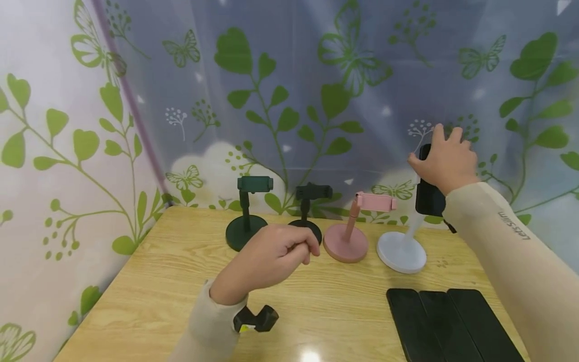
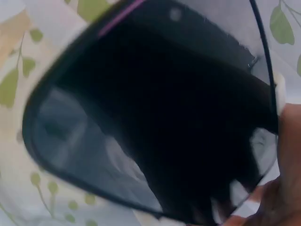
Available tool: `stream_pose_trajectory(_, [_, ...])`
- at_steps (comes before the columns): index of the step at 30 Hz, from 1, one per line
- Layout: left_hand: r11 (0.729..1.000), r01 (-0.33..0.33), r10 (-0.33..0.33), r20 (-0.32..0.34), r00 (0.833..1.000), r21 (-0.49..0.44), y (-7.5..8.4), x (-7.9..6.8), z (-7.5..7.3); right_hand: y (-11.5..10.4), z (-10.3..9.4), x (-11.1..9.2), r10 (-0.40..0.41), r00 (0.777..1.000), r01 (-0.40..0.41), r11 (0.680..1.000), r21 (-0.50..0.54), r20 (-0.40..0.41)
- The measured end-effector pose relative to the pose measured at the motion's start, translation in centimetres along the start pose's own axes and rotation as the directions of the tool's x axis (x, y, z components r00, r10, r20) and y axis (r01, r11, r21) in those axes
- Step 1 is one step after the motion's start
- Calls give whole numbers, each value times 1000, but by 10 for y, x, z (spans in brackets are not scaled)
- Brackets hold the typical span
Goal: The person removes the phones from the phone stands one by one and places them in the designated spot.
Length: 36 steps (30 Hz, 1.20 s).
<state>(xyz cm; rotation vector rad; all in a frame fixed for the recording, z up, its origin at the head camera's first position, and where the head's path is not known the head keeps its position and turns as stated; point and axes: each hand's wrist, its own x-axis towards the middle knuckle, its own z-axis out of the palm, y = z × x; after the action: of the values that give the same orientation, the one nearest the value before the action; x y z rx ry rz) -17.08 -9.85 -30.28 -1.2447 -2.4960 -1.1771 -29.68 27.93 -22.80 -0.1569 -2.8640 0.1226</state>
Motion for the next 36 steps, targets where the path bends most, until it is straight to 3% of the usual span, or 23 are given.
stream_pose_trajectory(4, [1000,-7,7,3,1000,-6,1,1,1,9,5,-2,-25,999,24,999,49,29])
stream_pose_trajectory(11, [1000,1,0,7,1000,-13,3,1,1,21,12,-5,-98,995,99,991,88,-19])
stream_pose_trajectory(25, [1000,12,-12,22,1000,-15,2,1,2,21,14,-13,-186,979,196,973,121,-86])
stream_pose_trajectory(31, [1000,18,-17,35,999,-11,1,1,4,29,19,-21,-285,948,306,939,158,-142])
stream_pose_trajectory(36, [1000,0,0,42,999,-3,-1,3,6,29,25,-27,-330,917,384,879,281,-222])
